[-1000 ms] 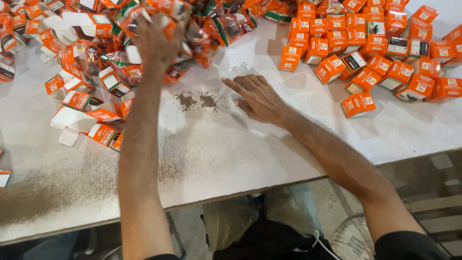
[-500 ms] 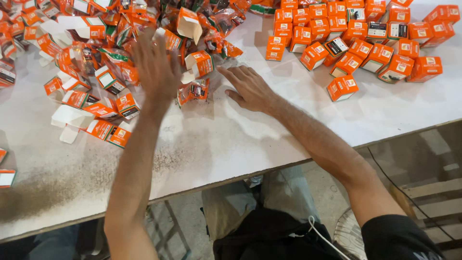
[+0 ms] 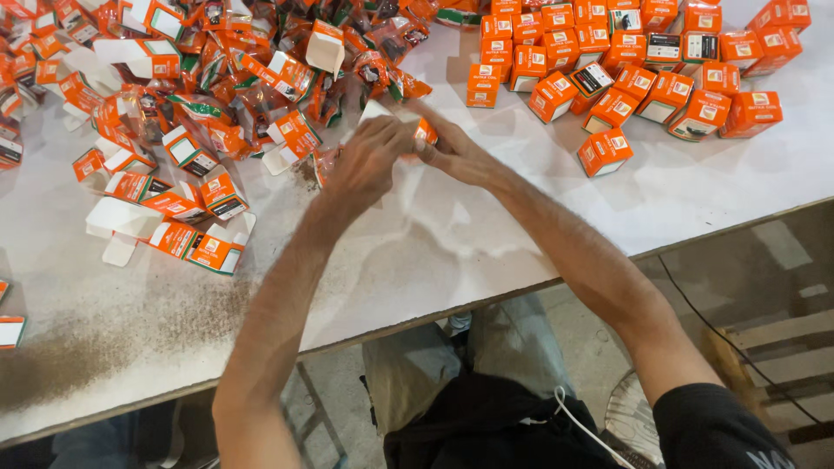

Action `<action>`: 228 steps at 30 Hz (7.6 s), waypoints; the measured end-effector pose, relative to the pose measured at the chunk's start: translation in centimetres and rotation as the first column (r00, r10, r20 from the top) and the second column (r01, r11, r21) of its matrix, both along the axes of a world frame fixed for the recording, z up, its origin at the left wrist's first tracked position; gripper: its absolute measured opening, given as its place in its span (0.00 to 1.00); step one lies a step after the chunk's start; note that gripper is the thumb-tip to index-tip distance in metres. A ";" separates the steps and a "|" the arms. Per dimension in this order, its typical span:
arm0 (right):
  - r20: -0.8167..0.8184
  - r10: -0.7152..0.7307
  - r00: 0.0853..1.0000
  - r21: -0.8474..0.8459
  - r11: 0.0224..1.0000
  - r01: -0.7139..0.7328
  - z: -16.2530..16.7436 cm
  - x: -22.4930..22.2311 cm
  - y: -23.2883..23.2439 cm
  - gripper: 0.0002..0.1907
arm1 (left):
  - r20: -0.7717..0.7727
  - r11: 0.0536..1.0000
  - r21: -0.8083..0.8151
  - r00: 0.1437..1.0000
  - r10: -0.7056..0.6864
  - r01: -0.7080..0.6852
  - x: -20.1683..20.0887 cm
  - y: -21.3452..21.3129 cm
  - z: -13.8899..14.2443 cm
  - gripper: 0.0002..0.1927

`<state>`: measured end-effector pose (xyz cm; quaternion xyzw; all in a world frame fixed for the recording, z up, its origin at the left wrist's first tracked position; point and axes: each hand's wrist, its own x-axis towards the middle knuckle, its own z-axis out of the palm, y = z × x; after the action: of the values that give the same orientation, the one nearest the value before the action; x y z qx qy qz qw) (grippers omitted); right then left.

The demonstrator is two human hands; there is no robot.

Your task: The person picks up small plastic-wrapped items from a pile on the table, places them into small orange cardboard boxes, folds the box flaps closed, and pushes the closed boxes aside with their hands, repeating this for many boxes.

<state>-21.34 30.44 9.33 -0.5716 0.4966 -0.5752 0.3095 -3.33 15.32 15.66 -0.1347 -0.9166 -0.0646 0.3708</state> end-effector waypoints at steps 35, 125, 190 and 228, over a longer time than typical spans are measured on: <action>-0.411 -0.212 0.887 -0.017 0.974 0.225 1.1 1.3 1.2 0.31 | 0.018 0.949 0.153 0.961 0.276 -0.276 1.5 3.9 -3.8 0.19; -0.374 -0.420 0.827 -0.082 0.903 0.422 -1.3 -3.9 0.9 0.30 | 0.307 0.881 0.018 0.841 0.445 -0.473 -11.0 -1.8 -0.7 0.19; -0.673 -0.423 0.607 -0.298 0.906 0.301 1.9 4.0 1.7 0.33 | 0.177 0.230 0.958 0.984 0.002 -0.173 -2.7 1.4 -5.6 0.10; -0.544 -0.368 0.754 -0.111 0.922 0.370 1.5 3.3 2.4 0.35 | 0.076 0.890 0.456 0.995 -0.064 0.023 1.8 3.5 -4.7 0.07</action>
<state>-18.04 32.89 10.87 -0.6036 0.6685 -0.4331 0.0336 -1.58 18.81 11.01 -0.0616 -0.8884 -0.2915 0.3492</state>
